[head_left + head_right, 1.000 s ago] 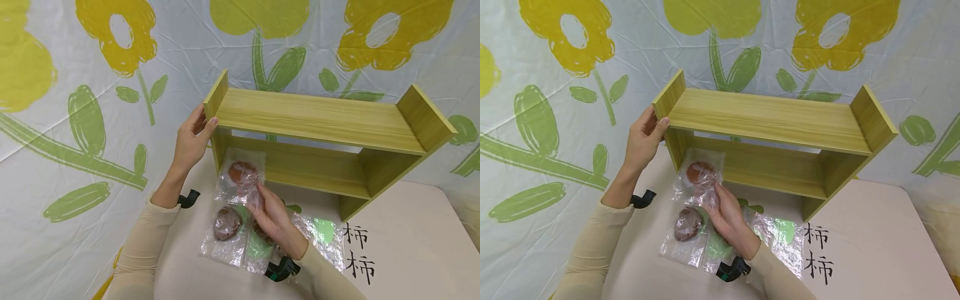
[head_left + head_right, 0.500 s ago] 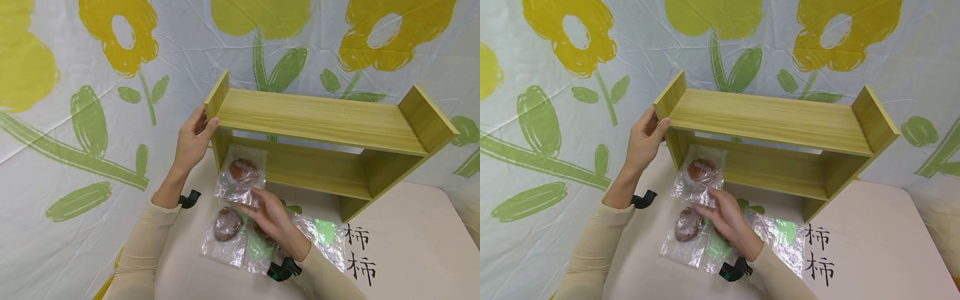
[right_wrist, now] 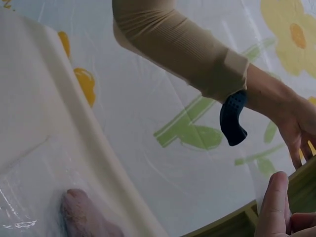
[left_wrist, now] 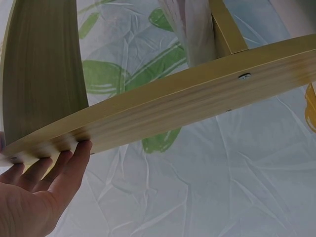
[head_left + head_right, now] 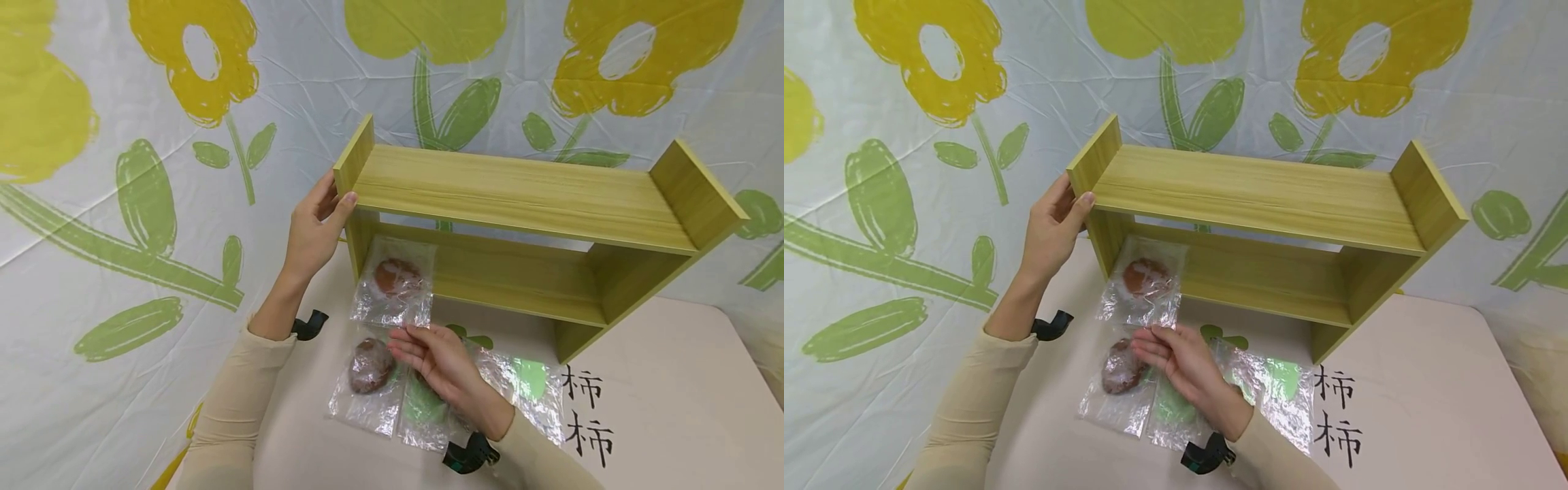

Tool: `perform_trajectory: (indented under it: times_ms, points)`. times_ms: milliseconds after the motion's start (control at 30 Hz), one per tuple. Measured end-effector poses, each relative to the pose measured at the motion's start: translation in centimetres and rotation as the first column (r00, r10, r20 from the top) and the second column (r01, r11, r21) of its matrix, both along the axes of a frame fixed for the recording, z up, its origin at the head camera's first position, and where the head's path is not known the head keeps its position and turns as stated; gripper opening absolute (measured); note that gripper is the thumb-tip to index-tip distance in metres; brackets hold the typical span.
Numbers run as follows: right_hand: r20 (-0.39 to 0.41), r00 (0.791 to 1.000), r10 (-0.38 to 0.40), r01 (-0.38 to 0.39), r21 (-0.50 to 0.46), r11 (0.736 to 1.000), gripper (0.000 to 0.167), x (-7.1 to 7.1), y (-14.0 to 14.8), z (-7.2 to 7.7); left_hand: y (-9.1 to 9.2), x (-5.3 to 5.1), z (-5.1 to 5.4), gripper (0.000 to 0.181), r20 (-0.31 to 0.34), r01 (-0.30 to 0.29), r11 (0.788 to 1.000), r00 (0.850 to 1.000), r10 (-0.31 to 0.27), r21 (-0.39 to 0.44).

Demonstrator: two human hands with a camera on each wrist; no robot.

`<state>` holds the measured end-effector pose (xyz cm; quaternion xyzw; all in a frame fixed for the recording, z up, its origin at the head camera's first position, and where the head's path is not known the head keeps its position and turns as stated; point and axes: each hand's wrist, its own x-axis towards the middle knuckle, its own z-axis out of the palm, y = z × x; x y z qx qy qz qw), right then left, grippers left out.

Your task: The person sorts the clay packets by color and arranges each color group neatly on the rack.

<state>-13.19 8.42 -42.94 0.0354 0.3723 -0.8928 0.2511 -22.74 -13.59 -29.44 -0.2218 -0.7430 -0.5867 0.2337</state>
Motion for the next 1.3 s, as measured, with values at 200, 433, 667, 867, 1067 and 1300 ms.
perform_trajectory:
  times_ms: [200, 433, 667, 867, 1067, 1300]
  points:
    - [0.003, 1.000, -0.025, 0.025, -0.038, 0.999, 0.022, -1.5, -0.1, 0.3, -0.3, -1.1, -1.1, 0.049, -0.020, 0.015, 1.000, 1.000, -0.015, 0.008]
    - [0.002, 0.998, -0.060, 0.060, -0.075, 0.995, 0.024, -3.3, -0.1, 0.8, 0.5, 0.8, 0.6, 0.049, -0.010, 0.027, 1.000, 1.000, -0.027, 0.001]
    - [-0.003, 0.998, -0.058, 0.057, -0.090, 0.994, 0.024, -3.5, -0.2, 1.0, 0.8, 1.7, 1.3, 0.048, 0.001, 0.016, 1.000, 1.000, -0.016, -0.008]
    - [0.000, 0.999, -0.052, 0.052, -0.051, 0.997, 0.018, -3.0, 0.5, 0.9, 0.8, 1.7, 1.4, 0.048, 0.003, 0.022, 1.000, 1.000, -0.021, -0.018]
    - [-0.062, 0.998, -0.025, 0.029, 0.062, 0.998, 0.032, -2.0, 2.3, 0.7, 0.7, 1.7, 1.5, 0.048, 0.013, 0.014, 1.000, 1.000, -0.014, -0.014]
    - [-0.230, 0.973, 0.012, 0.043, 0.231, 0.972, 0.044, -0.7, 4.8, 0.4, 0.5, 1.8, 1.5, 0.048, 0.009, 0.010, 1.000, 1.000, -0.010, -0.005]
